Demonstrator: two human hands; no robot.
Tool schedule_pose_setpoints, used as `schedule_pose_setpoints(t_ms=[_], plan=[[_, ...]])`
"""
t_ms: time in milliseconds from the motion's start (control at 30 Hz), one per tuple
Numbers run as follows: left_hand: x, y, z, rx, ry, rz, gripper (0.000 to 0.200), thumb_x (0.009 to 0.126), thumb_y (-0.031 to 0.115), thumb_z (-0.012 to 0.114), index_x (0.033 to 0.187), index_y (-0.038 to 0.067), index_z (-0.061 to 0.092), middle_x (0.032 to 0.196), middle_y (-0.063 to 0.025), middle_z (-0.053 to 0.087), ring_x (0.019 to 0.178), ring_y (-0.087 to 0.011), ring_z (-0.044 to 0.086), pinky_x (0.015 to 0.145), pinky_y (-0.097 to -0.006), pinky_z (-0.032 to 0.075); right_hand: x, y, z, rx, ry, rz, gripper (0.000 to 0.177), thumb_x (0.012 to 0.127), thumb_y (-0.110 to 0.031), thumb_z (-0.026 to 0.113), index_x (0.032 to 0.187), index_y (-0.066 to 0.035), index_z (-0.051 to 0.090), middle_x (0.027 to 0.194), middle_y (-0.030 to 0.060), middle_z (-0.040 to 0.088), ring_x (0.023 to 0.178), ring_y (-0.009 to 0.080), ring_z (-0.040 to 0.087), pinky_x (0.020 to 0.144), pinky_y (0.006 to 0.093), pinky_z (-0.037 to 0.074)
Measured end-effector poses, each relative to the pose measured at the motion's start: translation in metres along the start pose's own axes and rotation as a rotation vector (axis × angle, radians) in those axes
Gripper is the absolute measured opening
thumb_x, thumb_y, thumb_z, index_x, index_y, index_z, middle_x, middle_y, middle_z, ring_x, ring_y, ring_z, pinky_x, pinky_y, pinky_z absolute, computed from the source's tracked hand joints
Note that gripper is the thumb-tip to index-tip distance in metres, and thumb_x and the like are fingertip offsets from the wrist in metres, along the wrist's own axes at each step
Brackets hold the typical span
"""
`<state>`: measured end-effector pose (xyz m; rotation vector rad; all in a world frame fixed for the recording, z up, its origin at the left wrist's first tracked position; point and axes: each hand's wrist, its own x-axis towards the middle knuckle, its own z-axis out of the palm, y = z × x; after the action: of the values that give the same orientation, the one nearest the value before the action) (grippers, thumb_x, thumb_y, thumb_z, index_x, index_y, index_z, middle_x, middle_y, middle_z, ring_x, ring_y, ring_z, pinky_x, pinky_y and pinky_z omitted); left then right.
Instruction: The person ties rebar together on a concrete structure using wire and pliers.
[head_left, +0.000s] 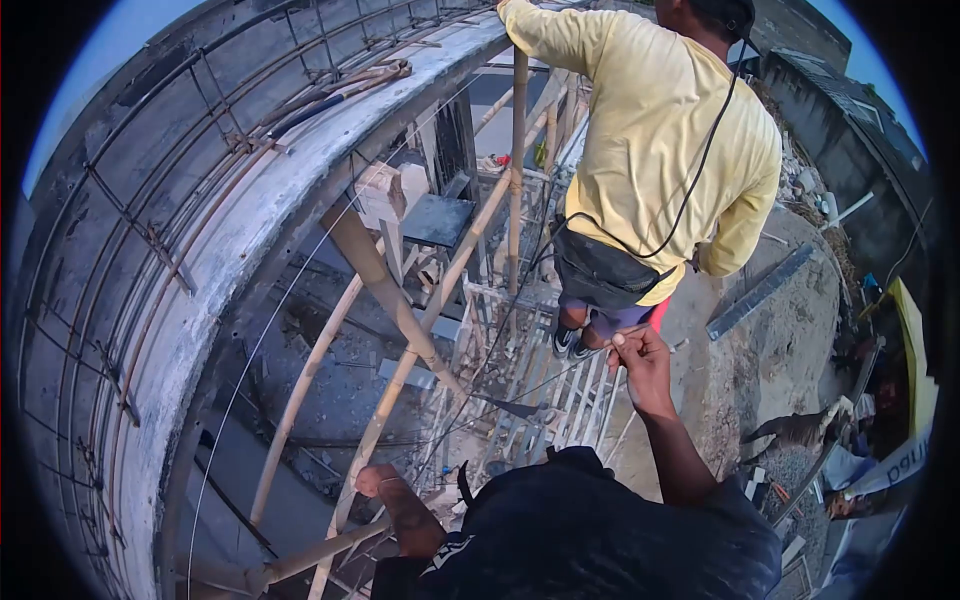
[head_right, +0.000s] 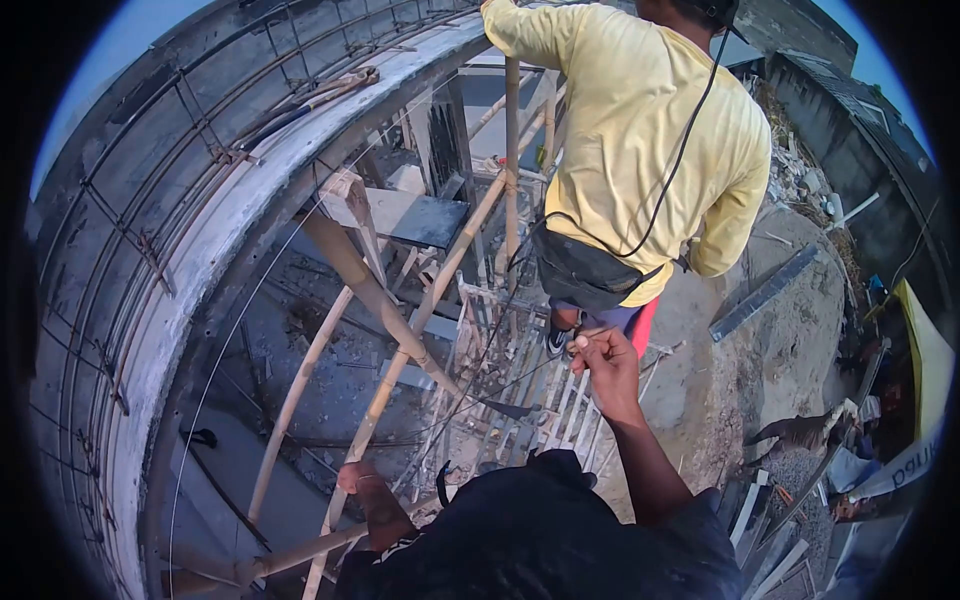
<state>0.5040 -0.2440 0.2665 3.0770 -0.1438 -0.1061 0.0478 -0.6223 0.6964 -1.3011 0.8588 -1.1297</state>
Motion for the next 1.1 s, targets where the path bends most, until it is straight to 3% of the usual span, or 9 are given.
schedule_pose_setpoints(t_ms=[100, 300, 367, 467, 667, 800, 867, 1000, 1100], plan=[[-0.102, 0.129, -0.128, 0.213, -0.258, -0.133, 0.024, 0.091, 0.021, 0.052, 0.099, 0.0, 0.061, 0.091, -0.006, 0.065, 0.079, -0.0196, 0.067, 0.063, -0.0302, 0.051, -0.004, -0.003, -0.009, -0.034, -0.01, 0.059, 0.013, 0.094, -0.011, 0.062, 0.093, 0.001, 0.058, 0.083, 0.0088, 0.066, 0.065, 0.0092, 0.059, 0.062, 0.0238, 0.048], [-0.124, 0.151, -0.167, -0.597, 0.0, -0.737, 0.058, 0.091, 0.04, 0.059, 0.129, -0.003, 0.05, 0.122, -0.0242, 0.053, 0.117, -0.039, 0.049, 0.095, -0.0508, 0.041, -0.018, 0.026, 0.032, -0.094, -0.404, 0.163, 0.011, 0.094, -0.006, 0.061, 0.096, 0.005, 0.062, 0.085, 0.007, 0.066, 0.079, 0.0115, 0.064, 0.072, 0.0267, 0.052], [-0.169, 0.184, -0.192, -1.144, 0.002, 0.299, 0.052, 0.094, 0.028, 0.059, 0.135, -0.001, 0.045, 0.131, -0.0195, 0.05, 0.123, -0.0348, 0.046, 0.105, -0.0426, 0.035, -0.03, 0.039, 0.059, -0.14, -0.576, 0.169, 0.014, 0.093, -0.008, 0.063, 0.098, 0.005, 0.061, 0.084, 0.0096, 0.068, 0.077, 0.0133, 0.065, 0.073, 0.0282, 0.053], [-0.234, 0.233, -0.277, -1.301, -0.789, 1.04, 0.04, 0.095, 0.016, 0.057, 0.13, -0.001, 0.05, 0.118, -0.0147, 0.063, 0.11, -0.0242, 0.06, 0.099, -0.0338, 0.042, -0.024, 0.048, 0.089, -0.127, -0.686, 0.187, 0.014, 0.093, -0.008, 0.063, 0.098, 0.005, 0.061, 0.085, 0.0101, 0.068, 0.077, 0.0131, 0.065, 0.072, 0.0276, 0.053], [-0.226, 0.231, -0.313, -1.098, -0.568, 0.899, 0.02, 0.095, 0.016, 0.057, 0.11, 0.003, 0.062, 0.09, -0.0148, 0.066, 0.079, -0.0228, 0.065, 0.071, -0.0355, 0.049, 0.021, 0.037, 0.078, -0.01, -0.606, 0.229, 0.014, 0.09, -0.008, 0.068, 0.095, 0.004, 0.063, 0.083, 0.0074, 0.069, 0.076, 0.0128, 0.065, 0.07, 0.0267, 0.052], [-0.211, 0.24, -0.337, -1.057, -0.399, 1.087, 0.015, 0.093, 0.015, 0.059, 0.096, 0.001, 0.066, 0.087, -0.0161, 0.067, 0.079, -0.0327, 0.066, 0.069, -0.0368, 0.05, 0.031, -0.016, 0.072, -0.675, -0.649, -0.086, 0.029, 0.073, -0.023, 0.081, 0.094, -0.007, 0.069, 0.086, 0.0056, 0.067, 0.086, 0.0213, 0.065, 0.084, 0.038, 0.048], [-0.206, 0.246, -0.345, -0.957, -0.354, 1.208, 0.014, 0.092, 0.013, 0.06, 0.097, 0.002, 0.066, 0.089, -0.0156, 0.068, 0.082, -0.0342, 0.066, 0.069, -0.0383, 0.051, 0.023, -0.042, 0.082, -1.286, -0.496, -0.91, 0.032, 0.073, -0.031, 0.079, 0.096, -0.011, 0.069, 0.095, 0.005, 0.066, 0.099, 0.0244, 0.061, 0.099, 0.0434, 0.039], [-0.207, 0.261, -0.364, -0.853, -0.301, 1.347, 0.015, 0.09, 0.012, 0.06, 0.097, 0.002, 0.068, 0.09, -0.0153, 0.068, 0.081, -0.0347, 0.066, 0.07, -0.0384, 0.052, 0.007, -0.007, 0.086, -1.294, -1.154, -0.255, 0.032, 0.091, -0.036, 0.057, 0.092, -0.004, 0.063, 0.08, 0.0179, 0.067, 0.079, 0.037, 0.066, 0.074, 0.0488, 0.05], [-0.203, 0.265, -0.373, -0.75, -0.292, 1.416, 0.017, 0.09, 0.017, 0.061, 0.097, 0.004, 0.069, 0.09, -0.0137, 0.068, 0.081, -0.0343, 0.066, 0.071, -0.0389, 0.052, 0.01, 0.048, 0.076, -0.939, -1.191, -0.191, 0.037, 0.097, -0.038, 0.049, 0.086, -0.005, 0.059, 0.072, 0.0183, 0.061, 0.068, 0.0368, 0.061, 0.065, 0.0494, 0.046]])
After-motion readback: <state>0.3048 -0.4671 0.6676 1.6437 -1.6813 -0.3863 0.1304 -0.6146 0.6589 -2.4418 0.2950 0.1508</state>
